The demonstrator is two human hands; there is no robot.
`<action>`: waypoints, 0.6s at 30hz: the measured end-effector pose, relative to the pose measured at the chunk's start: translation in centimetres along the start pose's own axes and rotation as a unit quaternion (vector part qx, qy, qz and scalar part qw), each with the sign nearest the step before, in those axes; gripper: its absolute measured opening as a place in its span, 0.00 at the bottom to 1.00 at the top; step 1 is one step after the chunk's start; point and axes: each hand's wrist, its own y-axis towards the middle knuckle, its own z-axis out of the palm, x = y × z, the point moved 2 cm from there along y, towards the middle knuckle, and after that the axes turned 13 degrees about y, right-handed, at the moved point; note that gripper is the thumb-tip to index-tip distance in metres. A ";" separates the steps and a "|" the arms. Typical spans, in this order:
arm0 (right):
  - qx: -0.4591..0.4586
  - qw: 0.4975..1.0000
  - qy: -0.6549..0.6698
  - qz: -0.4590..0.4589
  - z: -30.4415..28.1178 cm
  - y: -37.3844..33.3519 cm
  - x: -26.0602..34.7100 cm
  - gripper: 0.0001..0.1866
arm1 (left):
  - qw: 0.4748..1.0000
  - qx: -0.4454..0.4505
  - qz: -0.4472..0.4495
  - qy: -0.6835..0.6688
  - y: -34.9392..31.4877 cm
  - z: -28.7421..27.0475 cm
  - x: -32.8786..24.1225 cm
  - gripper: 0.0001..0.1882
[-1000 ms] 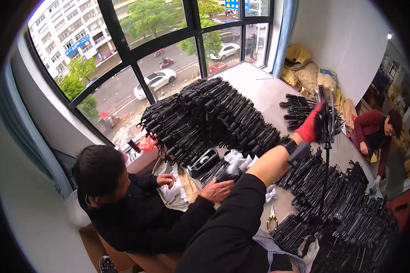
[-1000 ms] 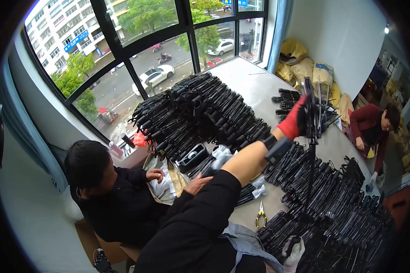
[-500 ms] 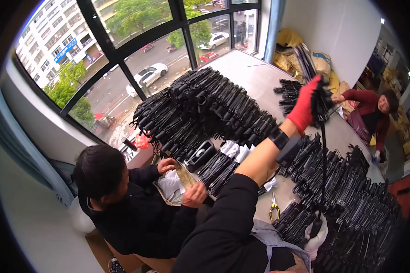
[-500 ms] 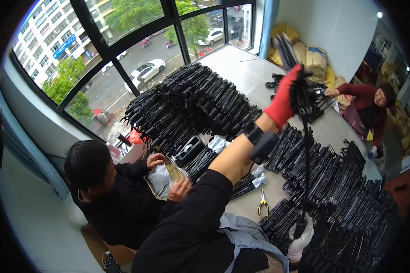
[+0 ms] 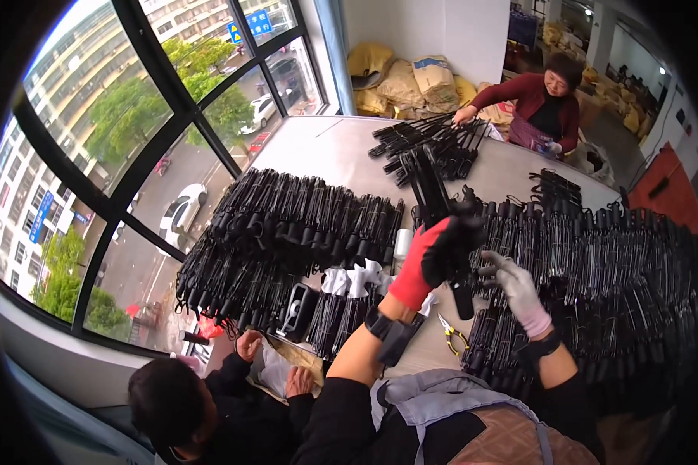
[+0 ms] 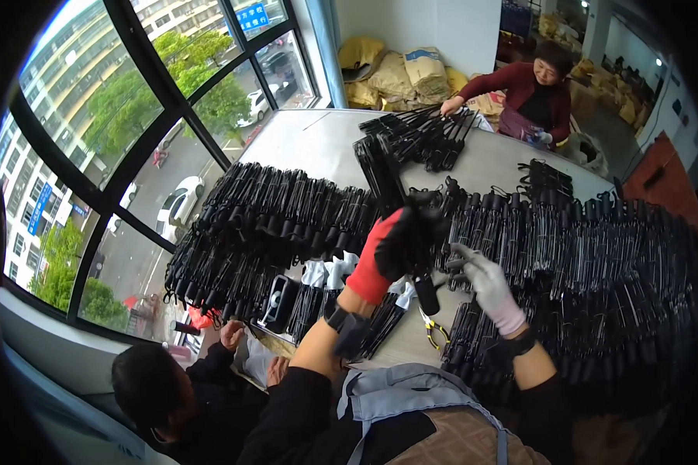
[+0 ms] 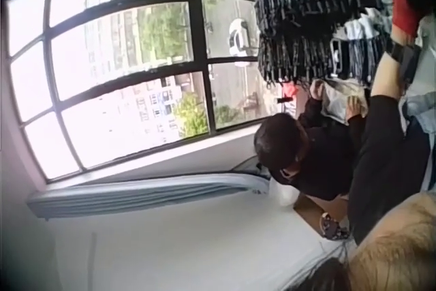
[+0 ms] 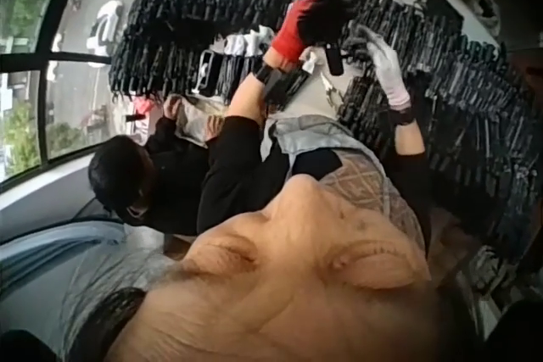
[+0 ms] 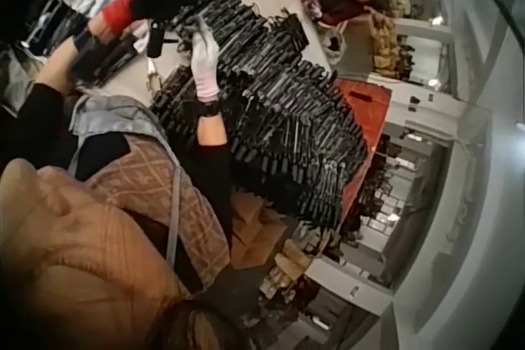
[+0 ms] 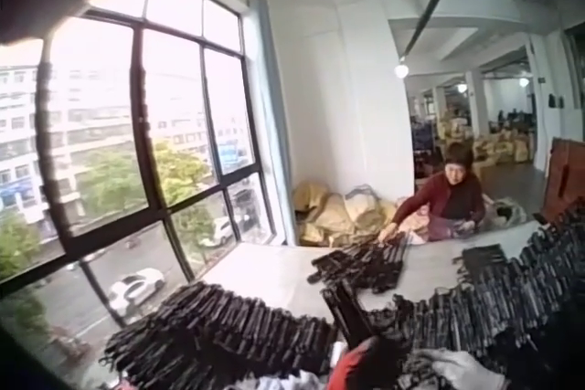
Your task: The person picks up umbrella frames, cuts the rubber bands holding them with pliers, and opens the frames to inspect them. After closing each frame, they wrap a new rubber band around it, trim the excess with pliers, and place it back on the table.
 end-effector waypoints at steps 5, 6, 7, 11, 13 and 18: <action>0.078 0.962 0.097 0.243 -4.7 1.5 3.9 0.23 | 0.973 0.083 -0.027 0.212 -1.4 -5.5 1.9 0.15; 0.087 0.964 0.063 0.242 -5.0 2.5 5.5 0.24 | 0.964 0.085 -0.039 0.251 -1.6 -5.8 2.2 0.15; 0.096 0.965 0.030 0.241 -4.7 3.8 7.3 0.25 | 0.962 0.091 -0.052 0.253 -2.1 -5.8 2.3 0.15; 0.235 0.941 -0.230 0.078 -2.7 8.1 11.6 0.29 | 0.917 0.101 -0.093 0.373 -4.2 -5.0 2.2 0.13; 0.281 0.894 -0.347 -0.039 -1.2 8.2 12.6 0.30 | 0.900 0.080 -0.106 0.415 -4.9 -3.8 2.4 0.15; 0.340 0.775 -0.531 -0.048 1.0 8.2 11.3 0.27 | 0.840 0.077 -0.047 0.535 -5.1 -4.5 4.0 0.17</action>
